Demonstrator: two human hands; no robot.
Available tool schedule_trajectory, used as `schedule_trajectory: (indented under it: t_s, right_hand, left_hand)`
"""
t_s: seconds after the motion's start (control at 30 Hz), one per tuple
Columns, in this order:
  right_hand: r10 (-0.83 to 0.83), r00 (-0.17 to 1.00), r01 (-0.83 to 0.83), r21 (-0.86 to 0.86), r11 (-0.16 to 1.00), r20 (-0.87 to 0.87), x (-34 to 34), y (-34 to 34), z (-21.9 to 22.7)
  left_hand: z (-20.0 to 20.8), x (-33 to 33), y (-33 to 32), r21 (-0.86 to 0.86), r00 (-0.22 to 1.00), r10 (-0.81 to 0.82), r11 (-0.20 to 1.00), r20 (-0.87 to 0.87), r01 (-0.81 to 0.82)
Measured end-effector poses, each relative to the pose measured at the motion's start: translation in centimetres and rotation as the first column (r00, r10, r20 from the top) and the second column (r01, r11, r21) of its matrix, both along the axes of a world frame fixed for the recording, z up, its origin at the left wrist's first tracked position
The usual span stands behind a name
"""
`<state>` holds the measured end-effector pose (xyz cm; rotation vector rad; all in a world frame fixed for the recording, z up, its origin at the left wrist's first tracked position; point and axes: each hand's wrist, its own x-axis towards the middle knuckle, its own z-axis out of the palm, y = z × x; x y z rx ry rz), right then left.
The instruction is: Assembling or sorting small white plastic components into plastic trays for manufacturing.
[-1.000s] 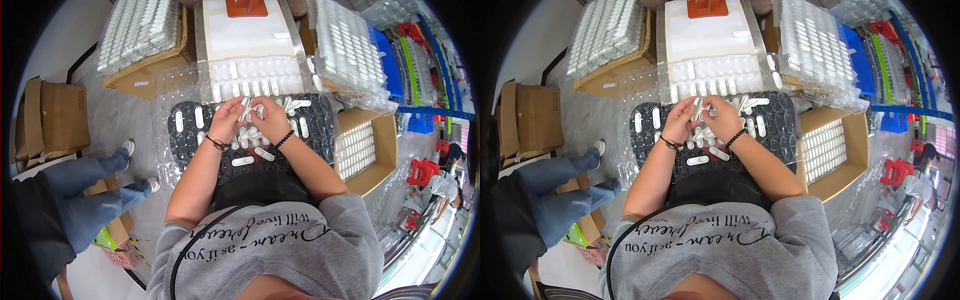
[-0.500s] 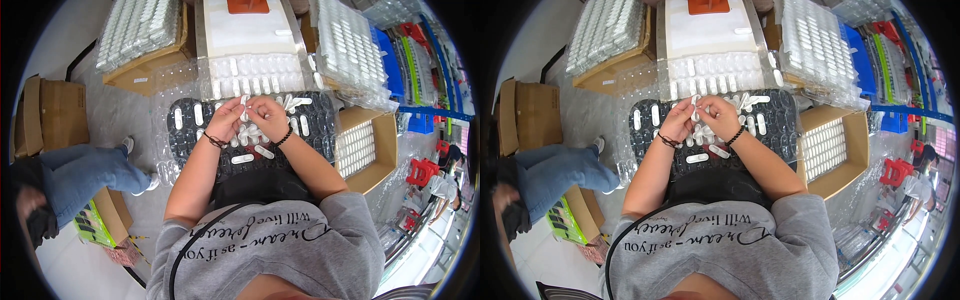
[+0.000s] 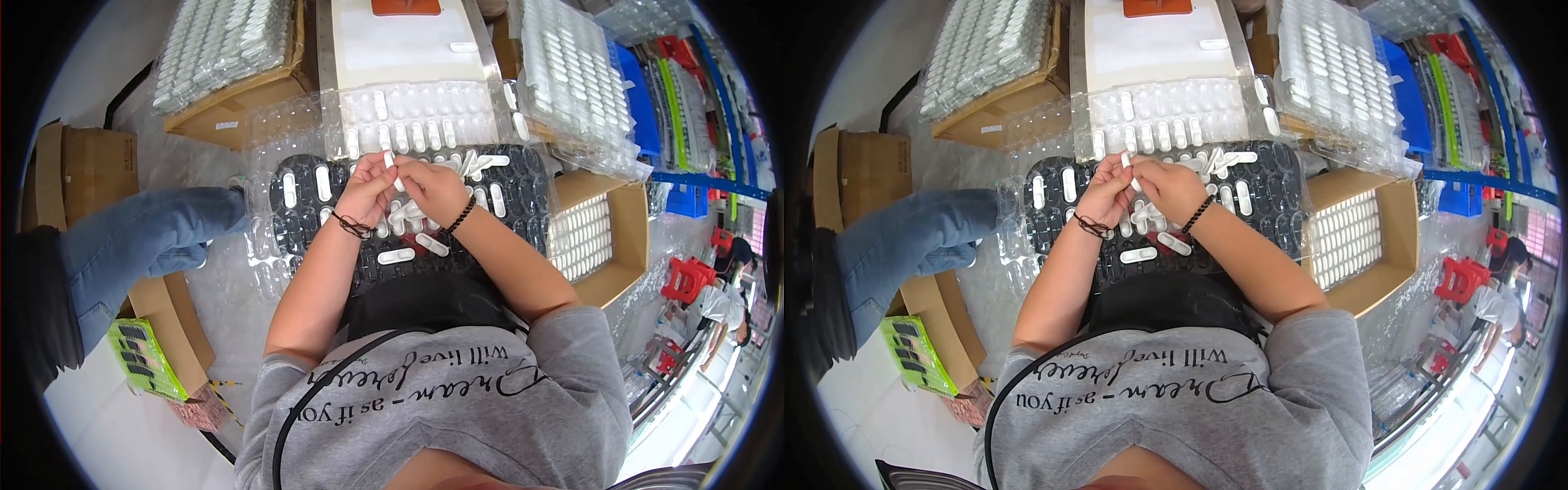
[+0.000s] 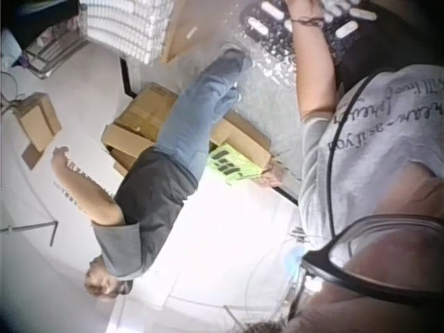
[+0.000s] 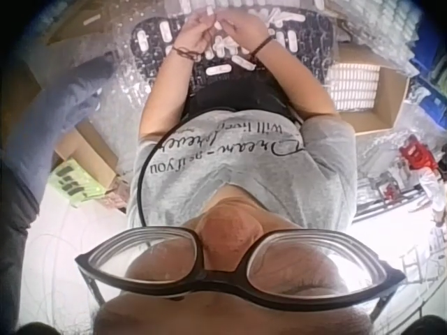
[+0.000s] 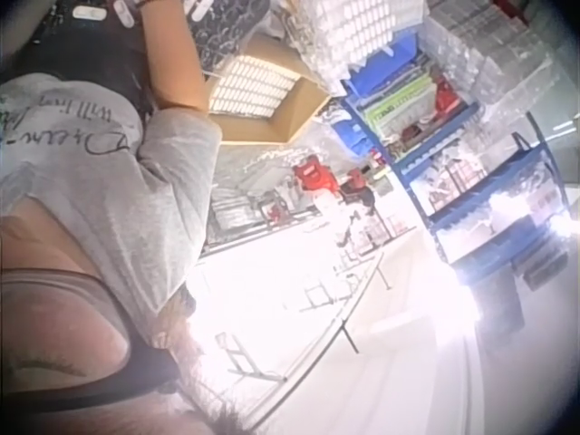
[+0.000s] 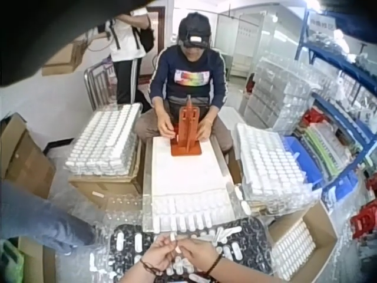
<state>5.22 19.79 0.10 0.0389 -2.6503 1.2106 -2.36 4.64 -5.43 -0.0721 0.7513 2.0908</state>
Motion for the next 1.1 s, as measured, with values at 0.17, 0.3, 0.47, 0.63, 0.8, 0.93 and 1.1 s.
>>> schedule_trajectory:
  t_s: [0.17,0.3,0.47,0.63,0.8,0.93,1.1]
  right_hand:
    - [-0.037,0.993,0.053,-0.137,0.989,0.113,-0.9,1.1,0.3]
    - [0.139,0.855,0.308,-0.705,0.638,0.500,-3.8,4.4,0.6]
    - [0.315,0.856,-0.062,-0.523,0.850,0.410,-6.4,5.3,-0.5]
    - [0.331,0.748,0.094,-0.586,0.805,0.575,-9.1,5.9,-0.3]
    - [0.082,0.787,0.304,-0.500,0.811,0.612,-12.4,7.3,-0.8]
    - [0.193,0.840,0.192,-0.610,0.769,0.507,-10.2,3.5,-0.1]
    - [0.131,0.936,0.111,-0.624,0.773,0.328,-7.2,1.3,-0.4]
  left_hand:
    - [0.8,0.0,0.6,-0.132,1.000,-0.026,0.991,0.011,0.027]
    - [2.0,0.1,0.7,-0.104,0.992,-0.115,0.989,-0.045,0.110]
    - [1.7,-0.7,0.8,-0.167,0.993,-0.118,0.979,-0.007,0.115]
    - [1.7,-1.1,0.8,-0.103,0.991,-0.079,0.991,0.110,0.090]
    - [2.5,-1.2,0.8,-0.155,0.998,-0.022,0.987,0.061,0.031]
    - [2.7,-1.0,1.1,-0.206,0.983,0.116,0.968,-0.140,-0.143]
    - [3.4,-0.5,1.1,-0.298,0.778,0.126,0.877,-0.615,-0.378]
